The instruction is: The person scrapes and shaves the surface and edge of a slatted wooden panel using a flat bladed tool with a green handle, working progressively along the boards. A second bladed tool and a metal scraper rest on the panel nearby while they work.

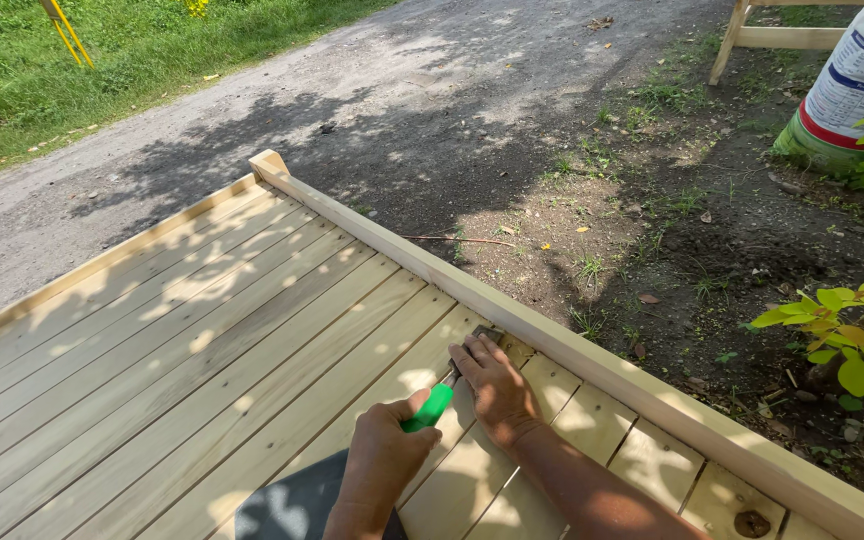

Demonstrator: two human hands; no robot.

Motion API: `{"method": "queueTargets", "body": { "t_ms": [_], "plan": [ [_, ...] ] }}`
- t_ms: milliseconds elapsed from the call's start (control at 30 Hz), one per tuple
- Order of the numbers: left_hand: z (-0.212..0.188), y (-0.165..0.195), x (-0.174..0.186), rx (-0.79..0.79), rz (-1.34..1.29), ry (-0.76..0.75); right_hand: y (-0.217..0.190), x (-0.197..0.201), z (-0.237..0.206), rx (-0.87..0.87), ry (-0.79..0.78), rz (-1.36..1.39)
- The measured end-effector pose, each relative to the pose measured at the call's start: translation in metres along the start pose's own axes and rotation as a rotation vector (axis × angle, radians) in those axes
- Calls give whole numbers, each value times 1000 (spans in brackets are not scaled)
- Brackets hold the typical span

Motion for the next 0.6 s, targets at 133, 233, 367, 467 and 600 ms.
{"method": "queueTargets", "body": {
  "t_ms": [133, 233, 367, 467, 600],
  "plan": [
    [1, -7, -1, -13, 24, 4, -2, 0, -1, -4, -32, -21],
    [5, -12, -1, -45, 15, 16, -3, 0, 0, -10, -43, -47],
    [2, -22, -12, -27, -43, 58, -2, -1, 5, -31, -112, -63],
    [5, -27, -19, -44, -113, 70, 0, -4, 6, -35, -105, -105],
    [3, -38, -18, 4, -98, 43, -1, -2, 3, -62, -178, -47]
  ]
}}
Point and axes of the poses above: each hand's wrist, its own z-axis towards the middle knuckle, its own x-axis out of the back of the hand, y = z × x, the point moved 2 cm from there along z, towards the middle knuckle, and after that the axes turned 5 degrees about -z, right-handed, at the moved point
